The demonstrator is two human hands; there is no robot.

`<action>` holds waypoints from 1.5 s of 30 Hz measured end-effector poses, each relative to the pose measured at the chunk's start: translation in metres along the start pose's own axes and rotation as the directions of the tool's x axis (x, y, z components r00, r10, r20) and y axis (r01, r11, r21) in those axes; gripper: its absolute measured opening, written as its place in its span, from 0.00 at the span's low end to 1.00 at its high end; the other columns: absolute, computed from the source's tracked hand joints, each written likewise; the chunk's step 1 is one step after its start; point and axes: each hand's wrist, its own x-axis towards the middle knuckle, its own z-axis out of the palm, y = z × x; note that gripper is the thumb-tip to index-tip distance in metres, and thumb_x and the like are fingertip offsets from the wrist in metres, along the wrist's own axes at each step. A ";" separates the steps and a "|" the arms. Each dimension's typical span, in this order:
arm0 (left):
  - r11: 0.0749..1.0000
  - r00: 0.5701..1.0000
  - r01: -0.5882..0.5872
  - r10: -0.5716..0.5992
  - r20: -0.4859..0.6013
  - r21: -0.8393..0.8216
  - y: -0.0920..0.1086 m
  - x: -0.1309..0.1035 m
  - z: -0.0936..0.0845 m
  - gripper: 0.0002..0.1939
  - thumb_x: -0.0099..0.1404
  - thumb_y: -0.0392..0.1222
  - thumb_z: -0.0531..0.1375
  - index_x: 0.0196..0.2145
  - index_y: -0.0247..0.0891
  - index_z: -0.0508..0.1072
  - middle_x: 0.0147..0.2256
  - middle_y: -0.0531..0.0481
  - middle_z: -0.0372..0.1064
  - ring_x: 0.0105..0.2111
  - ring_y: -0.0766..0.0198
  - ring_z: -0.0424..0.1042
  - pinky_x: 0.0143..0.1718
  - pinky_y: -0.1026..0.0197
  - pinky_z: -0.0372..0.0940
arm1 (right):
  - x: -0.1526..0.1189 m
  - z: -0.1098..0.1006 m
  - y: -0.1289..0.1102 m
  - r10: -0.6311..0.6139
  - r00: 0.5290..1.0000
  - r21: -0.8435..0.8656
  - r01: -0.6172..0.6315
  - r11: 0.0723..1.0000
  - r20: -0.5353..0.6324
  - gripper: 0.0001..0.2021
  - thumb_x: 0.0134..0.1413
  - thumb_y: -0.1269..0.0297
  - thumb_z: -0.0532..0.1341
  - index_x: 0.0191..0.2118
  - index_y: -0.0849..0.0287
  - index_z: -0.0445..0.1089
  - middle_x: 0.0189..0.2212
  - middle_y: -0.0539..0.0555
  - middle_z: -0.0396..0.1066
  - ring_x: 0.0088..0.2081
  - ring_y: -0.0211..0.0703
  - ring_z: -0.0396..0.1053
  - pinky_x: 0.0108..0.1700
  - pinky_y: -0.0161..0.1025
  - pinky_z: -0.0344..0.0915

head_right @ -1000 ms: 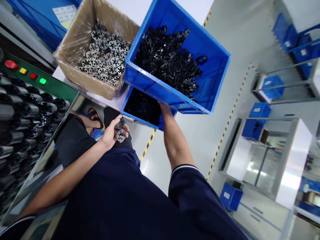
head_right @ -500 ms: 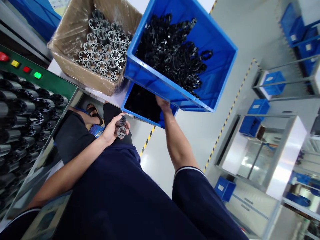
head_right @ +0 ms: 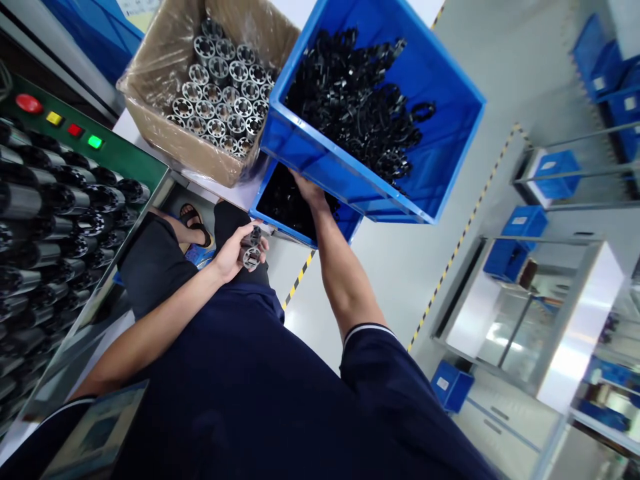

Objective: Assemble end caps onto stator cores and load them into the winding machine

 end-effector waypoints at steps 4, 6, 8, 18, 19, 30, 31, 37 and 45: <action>1.000 1.000 0.008 -0.008 0.000 -0.014 0.000 -0.001 0.000 0.30 0.77 0.64 0.67 0.61 0.36 0.78 0.37 0.45 0.83 0.23 0.58 0.78 0.14 0.63 0.63 | -0.017 0.008 -0.012 0.044 0.999 -0.022 -0.044 0.999 0.001 0.45 0.79 0.22 0.57 0.76 0.58 0.75 0.73 0.65 0.80 0.81 0.68 0.69 0.88 0.68 0.60; 0.999 1.000 -0.004 0.003 -0.010 -0.032 0.000 -0.005 -0.002 0.30 0.78 0.63 0.68 0.64 0.37 0.78 0.38 0.45 0.84 0.25 0.57 0.81 0.15 0.64 0.63 | -0.042 -0.001 -0.010 0.046 0.999 -0.049 -0.046 0.998 0.002 0.41 0.80 0.27 0.58 0.76 0.57 0.74 0.75 0.67 0.78 0.81 0.69 0.70 0.87 0.69 0.62; 0.999 0.999 -0.024 0.023 -0.032 -0.047 0.000 -0.010 -0.006 0.32 0.78 0.62 0.70 0.67 0.39 0.76 0.39 0.46 0.84 0.28 0.57 0.83 0.17 0.65 0.66 | -0.068 -0.014 -0.007 0.043 0.999 -0.085 -0.043 0.995 -0.003 0.38 0.79 0.32 0.60 0.77 0.56 0.73 0.76 0.69 0.76 0.79 0.72 0.71 0.85 0.73 0.63; 0.998 0.986 -0.055 0.049 -0.161 -0.035 -0.005 -0.059 -0.046 0.29 0.73 0.64 0.72 0.56 0.39 0.75 0.36 0.49 0.80 0.29 0.57 0.83 0.15 0.65 0.65 | -0.123 -0.039 -0.026 -0.028 0.990 -0.224 -0.005 0.975 -0.141 0.25 0.79 0.46 0.60 0.67 0.53 0.82 0.57 0.68 0.83 0.60 0.71 0.80 0.70 0.68 0.77; 0.998 0.983 -0.063 0.056 -0.174 -0.032 -0.009 -0.065 -0.050 0.29 0.72 0.64 0.72 0.56 0.39 0.75 0.36 0.49 0.80 0.29 0.57 0.83 0.15 0.65 0.65 | -0.124 -0.040 -0.027 -0.028 0.986 -0.234 -0.011 0.972 -0.164 0.25 0.79 0.45 0.60 0.66 0.53 0.82 0.56 0.68 0.83 0.59 0.71 0.80 0.70 0.68 0.77; 0.989 0.970 -0.146 0.138 -0.198 -0.023 -0.023 -0.107 -0.057 0.36 0.64 0.67 0.77 0.56 0.40 0.75 0.36 0.50 0.80 0.30 0.56 0.82 0.16 0.63 0.67 | -0.130 -0.043 -0.051 -0.097 0.993 -0.218 0.080 0.973 -0.068 0.16 0.77 0.51 0.63 0.57 0.51 0.82 0.76 0.68 0.72 0.73 0.72 0.76 0.70 0.65 0.81; 0.987 0.970 -0.156 0.148 -0.194 -0.025 -0.021 -0.110 -0.056 0.37 0.64 0.68 0.78 0.56 0.40 0.75 0.36 0.50 0.80 0.30 0.56 0.82 0.16 0.63 0.67 | -0.131 -0.043 -0.052 -0.117 0.992 -0.208 0.103 0.973 -0.053 0.14 0.75 0.53 0.64 0.54 0.52 0.83 0.78 0.68 0.70 0.76 0.74 0.73 0.74 0.67 0.78; 0.965 0.960 -0.252 0.240 -0.147 -0.066 0.003 -0.130 -0.039 0.38 0.68 0.77 0.75 0.53 0.41 0.77 0.35 0.49 0.80 0.29 0.55 0.81 0.14 0.62 0.67 | -0.149 -0.054 -0.088 -0.177 0.972 -0.041 0.172 0.984 -0.154 0.15 0.79 0.48 0.61 0.58 0.50 0.77 0.62 0.66 0.81 0.63 0.66 0.81 0.68 0.68 0.83; 0.909 0.909 -0.416 0.414 -0.056 -0.026 0.031 -0.161 0.012 0.36 0.79 0.78 0.65 0.60 0.42 0.80 0.31 0.49 0.79 0.28 0.53 0.81 0.25 0.57 0.75 | -0.229 -0.035 -0.258 -0.295 0.889 0.638 0.458 0.619 -0.352 0.19 0.81 0.37 0.67 0.67 0.32 0.77 0.59 0.55 0.83 0.55 0.60 0.88 0.54 0.63 0.90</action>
